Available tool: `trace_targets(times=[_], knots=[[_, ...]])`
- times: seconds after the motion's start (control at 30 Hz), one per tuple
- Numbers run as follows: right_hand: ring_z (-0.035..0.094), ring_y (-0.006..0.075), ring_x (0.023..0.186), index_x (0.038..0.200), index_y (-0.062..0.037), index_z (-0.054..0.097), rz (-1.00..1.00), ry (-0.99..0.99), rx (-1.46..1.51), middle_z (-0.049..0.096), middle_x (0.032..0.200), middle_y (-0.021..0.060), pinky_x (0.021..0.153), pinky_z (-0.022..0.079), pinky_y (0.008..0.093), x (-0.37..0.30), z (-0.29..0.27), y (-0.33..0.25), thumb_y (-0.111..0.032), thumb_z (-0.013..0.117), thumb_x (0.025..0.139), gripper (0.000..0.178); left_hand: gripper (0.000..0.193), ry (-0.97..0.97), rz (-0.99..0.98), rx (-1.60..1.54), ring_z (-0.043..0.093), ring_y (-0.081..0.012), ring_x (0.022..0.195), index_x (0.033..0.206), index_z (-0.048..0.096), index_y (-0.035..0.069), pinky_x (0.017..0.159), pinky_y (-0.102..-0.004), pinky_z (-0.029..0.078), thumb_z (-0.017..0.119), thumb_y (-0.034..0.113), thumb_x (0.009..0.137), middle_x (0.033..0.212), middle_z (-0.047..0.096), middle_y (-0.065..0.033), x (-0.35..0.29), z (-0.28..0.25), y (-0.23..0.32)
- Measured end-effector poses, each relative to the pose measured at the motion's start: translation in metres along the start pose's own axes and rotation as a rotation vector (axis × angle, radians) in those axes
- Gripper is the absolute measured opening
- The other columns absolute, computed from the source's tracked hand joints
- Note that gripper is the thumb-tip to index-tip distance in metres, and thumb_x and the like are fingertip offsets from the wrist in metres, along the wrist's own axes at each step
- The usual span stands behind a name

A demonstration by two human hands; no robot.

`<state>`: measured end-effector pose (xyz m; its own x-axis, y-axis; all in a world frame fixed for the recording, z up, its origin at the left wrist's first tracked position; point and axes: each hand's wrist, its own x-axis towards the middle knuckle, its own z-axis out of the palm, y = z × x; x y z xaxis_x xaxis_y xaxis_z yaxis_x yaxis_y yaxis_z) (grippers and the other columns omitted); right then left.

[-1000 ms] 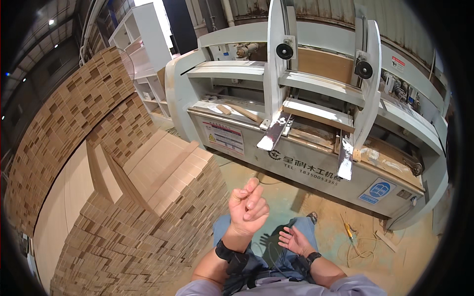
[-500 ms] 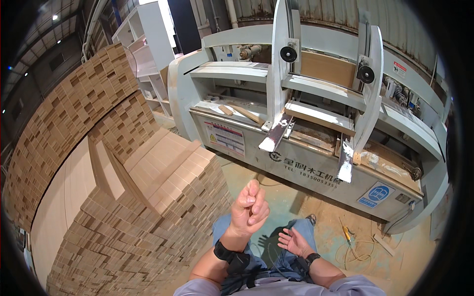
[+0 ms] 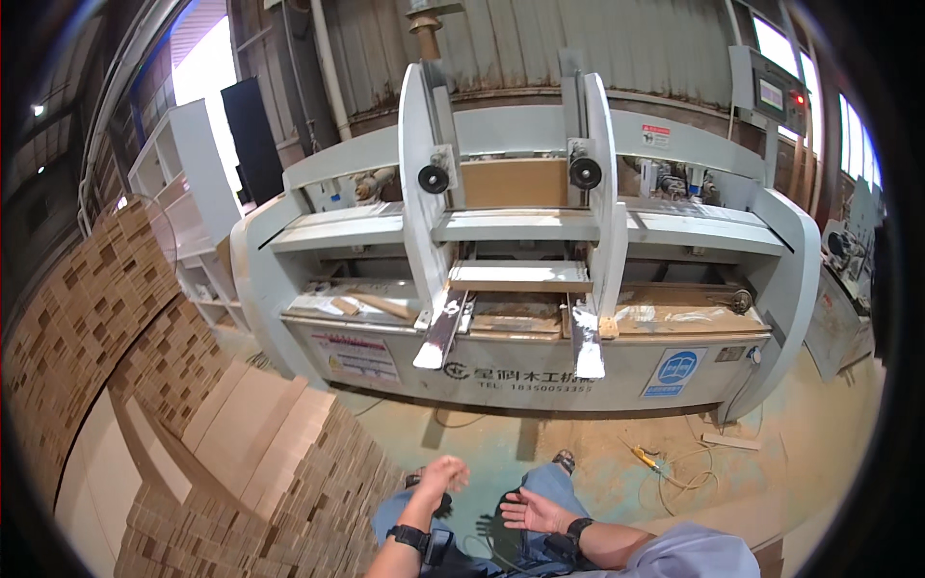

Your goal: Processing wooden boards using a multi-blade cutting or grooving machine in a furniture factory.

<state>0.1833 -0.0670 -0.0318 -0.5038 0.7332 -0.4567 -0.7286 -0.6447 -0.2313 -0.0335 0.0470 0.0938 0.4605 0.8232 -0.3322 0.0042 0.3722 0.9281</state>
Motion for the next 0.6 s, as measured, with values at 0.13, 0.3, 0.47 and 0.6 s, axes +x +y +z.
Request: trace_targets(times=[0.13,0.3,0.47,0.6], knots=[[0.051,0.0274,0.099,0.107,-0.0066,0.044,-0.018,0.023,-0.026,0.051,0.108,0.0132,0.089,0.038,0.0468,-0.006,0.006,-0.001,-0.036,0.039,0.087,0.036,0.012,0.005,-0.134,0.082,0.058,-0.0144,0.066,0.087,0.053,0.005,0.055,-0.0242,0.047,0.05,0.015,0.081,0.079,0.058,-0.0045,0.018,-0.016,-0.047],[0.049,0.0276,0.101,0.109,-0.0063,0.043,-0.017,0.045,-0.018,0.049,0.11,0.0143,0.09,0.037,0.0471,-0.002,0.009,-0.002,-0.035,0.039,0.088,0.036,0.018,0.18,-0.227,0.117,0.059,-0.0149,0.068,0.093,0.051,0.002,0.057,-0.0237,0.047,0.051,0.015,0.081,0.083,0.058,-0.007,0.025,-0.031,-0.061],[0.049,0.0275,0.102,0.109,-0.0062,0.043,-0.006,0.033,-0.009,0.049,0.111,0.0144,0.091,0.037,0.0472,0.004,0.008,-0.001,-0.035,0.039,0.088,0.036,0.025,0.191,-0.196,0.048,0.059,-0.0152,0.068,0.1,0.048,0.0,0.057,-0.0237,0.048,0.051,0.015,0.081,0.085,0.058,-0.0088,0.027,-0.034,-0.071],[0.05,0.0269,0.101,0.109,-0.0065,0.043,0.004,-0.008,0.0,0.05,0.11,0.0138,0.091,0.037,0.0469,0.005,0.005,0.0,-0.035,0.039,0.087,0.036,0.026,0.137,-0.177,0.039,0.059,-0.0163,0.069,0.1,0.048,0.0,0.058,-0.0249,0.048,0.051,0.017,0.081,0.086,0.058,-0.0098,0.024,-0.033,-0.076]])
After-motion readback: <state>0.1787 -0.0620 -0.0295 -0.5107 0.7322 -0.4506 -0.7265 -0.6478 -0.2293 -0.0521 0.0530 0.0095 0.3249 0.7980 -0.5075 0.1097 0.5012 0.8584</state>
